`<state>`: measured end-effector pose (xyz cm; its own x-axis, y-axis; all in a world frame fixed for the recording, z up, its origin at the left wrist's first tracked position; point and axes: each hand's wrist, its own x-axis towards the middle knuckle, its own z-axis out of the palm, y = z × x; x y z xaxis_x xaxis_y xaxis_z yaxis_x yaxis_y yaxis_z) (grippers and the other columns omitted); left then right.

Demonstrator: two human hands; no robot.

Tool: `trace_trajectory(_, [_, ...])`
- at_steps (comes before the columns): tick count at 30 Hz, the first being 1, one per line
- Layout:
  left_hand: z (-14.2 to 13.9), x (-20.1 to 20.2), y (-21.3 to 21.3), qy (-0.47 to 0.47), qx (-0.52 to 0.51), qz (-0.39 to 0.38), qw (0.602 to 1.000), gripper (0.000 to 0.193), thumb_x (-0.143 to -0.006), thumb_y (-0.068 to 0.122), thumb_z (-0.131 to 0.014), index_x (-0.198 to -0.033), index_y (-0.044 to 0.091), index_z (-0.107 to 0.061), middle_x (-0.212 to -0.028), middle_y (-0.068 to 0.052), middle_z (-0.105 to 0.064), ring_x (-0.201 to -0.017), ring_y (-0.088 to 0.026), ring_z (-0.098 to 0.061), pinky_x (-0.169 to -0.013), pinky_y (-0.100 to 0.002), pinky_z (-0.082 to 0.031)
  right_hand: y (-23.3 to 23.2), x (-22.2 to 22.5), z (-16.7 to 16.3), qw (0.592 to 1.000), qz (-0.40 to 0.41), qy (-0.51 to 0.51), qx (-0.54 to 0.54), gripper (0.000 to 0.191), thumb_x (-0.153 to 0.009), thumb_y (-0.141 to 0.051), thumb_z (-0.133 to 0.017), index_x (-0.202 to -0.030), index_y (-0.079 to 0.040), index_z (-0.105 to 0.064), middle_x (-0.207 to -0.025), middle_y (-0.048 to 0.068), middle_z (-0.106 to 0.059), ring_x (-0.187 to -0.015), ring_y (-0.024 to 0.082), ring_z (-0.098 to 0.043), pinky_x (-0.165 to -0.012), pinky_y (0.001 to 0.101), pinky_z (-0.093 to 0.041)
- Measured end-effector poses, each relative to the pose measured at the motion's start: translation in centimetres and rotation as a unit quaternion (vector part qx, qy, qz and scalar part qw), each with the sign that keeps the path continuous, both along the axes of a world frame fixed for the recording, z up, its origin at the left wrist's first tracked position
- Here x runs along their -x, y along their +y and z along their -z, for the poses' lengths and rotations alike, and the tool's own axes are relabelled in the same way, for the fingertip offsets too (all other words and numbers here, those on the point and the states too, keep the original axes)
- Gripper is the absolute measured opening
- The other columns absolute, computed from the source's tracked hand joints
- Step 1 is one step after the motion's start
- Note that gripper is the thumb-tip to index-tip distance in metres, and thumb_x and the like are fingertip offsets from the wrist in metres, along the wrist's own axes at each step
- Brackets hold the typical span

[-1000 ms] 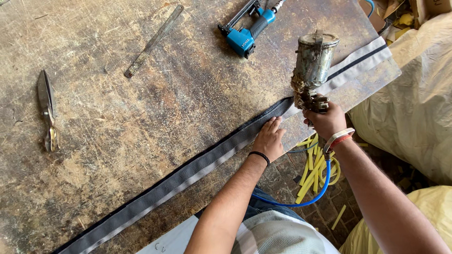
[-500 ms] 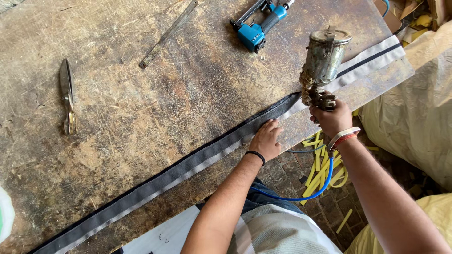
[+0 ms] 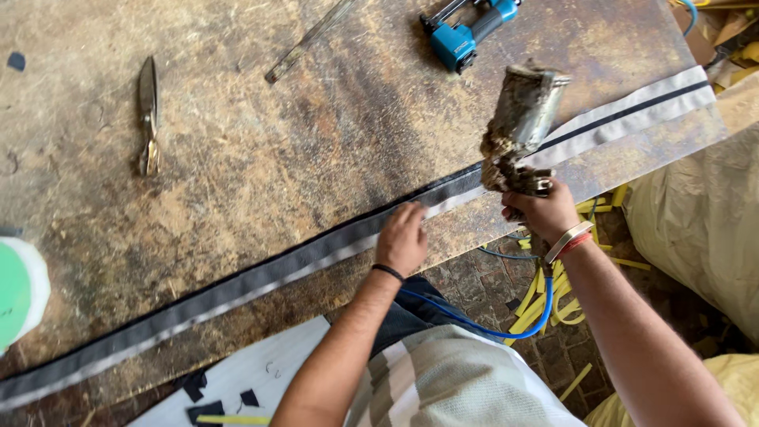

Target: The person works at a workshop table with a long dark fabric strap, folding and pressing it while applying hot glue along its edge with a glue gun. They reposition and straighten the strap repeatedly along the table as they work along its length.

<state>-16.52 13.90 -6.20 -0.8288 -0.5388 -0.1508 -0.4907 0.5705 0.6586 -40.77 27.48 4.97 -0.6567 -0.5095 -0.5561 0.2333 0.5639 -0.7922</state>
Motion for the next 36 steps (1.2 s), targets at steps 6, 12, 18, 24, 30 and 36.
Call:
trace_trajectory(6, [0.2, -5.9, -1.5, -0.094, 0.059, -0.042, 0.993, 0.071, -0.088, 0.018, -0.066, -0.154, 0.009, -0.039, -0.166, -0.013, -0.03, -0.153, -0.03, -0.027, -0.126, -0.046, -0.018, -1.9, -3.2, 0.9, 0.996, -0.052, -0.057, 0.036, 0.031, -0.086, 0.002, -0.075, -0.116, 0.006, -0.065, -0.093, 0.014, -0.075, -0.075, 0.023, -0.075, -0.066, 0.0355, -0.064])
trace_trajectory(12, [0.5, -8.6, -1.5, -0.134, 0.068, -0.086, 0.985, 0.072, -0.091, 0.022, -0.064, -0.156, 0.015, -0.035, -0.168, -0.008, -0.024, -0.154, -0.027, -0.023, -0.126, -0.048, -0.012, -3.0, -4.3, -0.1, 0.997, -0.076, -0.018, 0.026, 0.053, -0.087, 0.0, -0.074, -0.137, 0.001, -0.058, -0.094, 0.013, -0.075, -0.077, 0.021, -0.074, -0.066, 0.0335, -0.062])
trace_trajectory(18, [0.6, -10.4, -1.7, -0.165, 0.053, -0.119, 0.978, 0.075, -0.091, 0.028, -0.066, -0.158, 0.015, -0.032, -0.169, -0.007, -0.021, -0.155, -0.026, -0.02, -0.127, -0.047, -0.011, -4.1, -5.7, 0.6, 0.994, -0.086, -0.061, 0.036, 0.061, -0.085, 0.001, -0.073, -0.143, -0.002, -0.053, -0.095, 0.013, -0.074, -0.075, 0.021, -0.074, -0.066, 0.0331, -0.063])
trace_trajectory(24, [-0.3, -12.6, -2.0, -0.239, 0.09, -0.167, 0.952, 0.085, -0.088, 0.034, -0.068, -0.16, 0.013, -0.028, -0.169, -0.013, -0.017, -0.155, -0.032, -0.016, -0.124, -0.056, -0.007, -4.5, -5.2, 0.7, 0.995, -0.089, -0.011, 0.033, 0.05, -0.088, 0.0, -0.073, -0.137, 0.001, -0.061, -0.099, 0.014, -0.076, -0.076, 0.021, -0.075, -0.066, 0.0335, -0.063])
trace_trajectory(30, [-1.7, -15.8, -3.1, -0.27, 0.073, -0.226, 0.933, 0.087, -0.088, 0.047, -0.069, -0.16, 0.018, -0.029, -0.169, -0.01, -0.018, -0.155, -0.031, -0.017, -0.124, -0.062, -0.007, -6.8, -8.9, 1.7, 0.98, -0.14, -0.124, 0.065, 0.041, -0.086, 0.0, -0.075, -0.125, 0.003, -0.062, -0.092, 0.015, -0.074, -0.072, 0.022, -0.074, -0.063, 0.0341, -0.061])
trace_trajectory(36, [-2.0, -17.6, -3.7, -0.268, 0.044, -0.258, 0.927, 0.081, -0.089, 0.049, -0.069, -0.158, 0.031, -0.031, -0.17, -0.005, -0.015, -0.156, -0.03, -0.015, -0.123, -0.063, -0.007, -8.1, -9.5, 0.8, 0.987, -0.151, -0.051, 0.024, 0.042, -0.084, 0.0, -0.076, -0.124, 0.002, -0.062, -0.098, 0.013, -0.075, -0.077, 0.022, -0.075, -0.067, 0.034, -0.064])
